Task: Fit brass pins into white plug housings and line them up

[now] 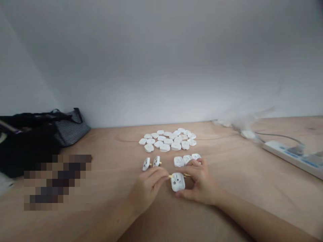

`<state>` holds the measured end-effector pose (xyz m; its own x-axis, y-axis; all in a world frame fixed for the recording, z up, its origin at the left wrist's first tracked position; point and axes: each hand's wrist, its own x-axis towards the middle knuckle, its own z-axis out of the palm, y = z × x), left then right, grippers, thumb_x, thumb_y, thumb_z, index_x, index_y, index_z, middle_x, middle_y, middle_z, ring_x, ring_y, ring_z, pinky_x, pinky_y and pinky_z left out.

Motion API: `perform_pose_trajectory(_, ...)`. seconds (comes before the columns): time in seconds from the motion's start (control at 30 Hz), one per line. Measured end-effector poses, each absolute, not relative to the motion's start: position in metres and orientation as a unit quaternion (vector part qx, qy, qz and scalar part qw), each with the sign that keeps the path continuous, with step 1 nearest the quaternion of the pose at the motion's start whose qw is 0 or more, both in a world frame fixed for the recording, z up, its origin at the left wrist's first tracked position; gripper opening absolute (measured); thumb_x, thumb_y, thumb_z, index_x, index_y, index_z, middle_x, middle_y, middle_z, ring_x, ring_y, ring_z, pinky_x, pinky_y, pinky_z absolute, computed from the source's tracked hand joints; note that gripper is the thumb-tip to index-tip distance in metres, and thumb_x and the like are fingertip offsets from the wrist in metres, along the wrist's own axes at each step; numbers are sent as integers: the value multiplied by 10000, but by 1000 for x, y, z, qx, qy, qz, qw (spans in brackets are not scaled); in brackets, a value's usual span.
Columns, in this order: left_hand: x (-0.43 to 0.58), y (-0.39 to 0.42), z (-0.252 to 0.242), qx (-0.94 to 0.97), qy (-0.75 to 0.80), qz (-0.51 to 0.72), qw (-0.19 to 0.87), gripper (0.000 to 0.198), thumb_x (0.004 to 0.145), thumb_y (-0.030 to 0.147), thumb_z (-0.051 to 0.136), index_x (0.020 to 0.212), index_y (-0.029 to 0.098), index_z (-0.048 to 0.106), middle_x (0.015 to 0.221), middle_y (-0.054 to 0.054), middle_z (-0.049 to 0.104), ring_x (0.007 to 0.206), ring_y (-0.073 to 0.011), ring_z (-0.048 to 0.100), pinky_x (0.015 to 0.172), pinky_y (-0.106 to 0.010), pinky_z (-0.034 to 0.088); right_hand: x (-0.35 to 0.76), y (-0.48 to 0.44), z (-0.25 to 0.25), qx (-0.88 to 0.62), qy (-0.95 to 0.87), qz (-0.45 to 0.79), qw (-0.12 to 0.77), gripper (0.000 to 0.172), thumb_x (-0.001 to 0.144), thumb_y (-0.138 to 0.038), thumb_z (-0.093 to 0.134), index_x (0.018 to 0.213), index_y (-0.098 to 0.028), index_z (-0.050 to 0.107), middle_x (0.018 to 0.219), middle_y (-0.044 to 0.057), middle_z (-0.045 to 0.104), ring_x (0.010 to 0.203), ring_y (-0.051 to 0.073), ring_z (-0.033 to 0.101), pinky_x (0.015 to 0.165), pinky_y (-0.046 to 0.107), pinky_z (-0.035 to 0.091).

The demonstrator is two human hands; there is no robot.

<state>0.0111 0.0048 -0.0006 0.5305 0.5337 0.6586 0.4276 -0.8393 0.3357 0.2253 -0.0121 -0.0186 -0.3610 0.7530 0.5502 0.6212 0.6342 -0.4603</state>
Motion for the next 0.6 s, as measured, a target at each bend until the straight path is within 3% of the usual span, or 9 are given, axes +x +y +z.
perform_pose_trajectory(0.6, 22, 1, 0, 904, 218, 365, -53, 282, 953, 154, 348, 892, 148, 622, 823, -63, 668, 752, -154, 638, 704, -247, 525, 224, -13, -18, -417, -822, 83, 378, 526, 559, -479, 782, 1040, -310, 654, 851, 4, 659, 854, 220, 553, 845, 397, 254)
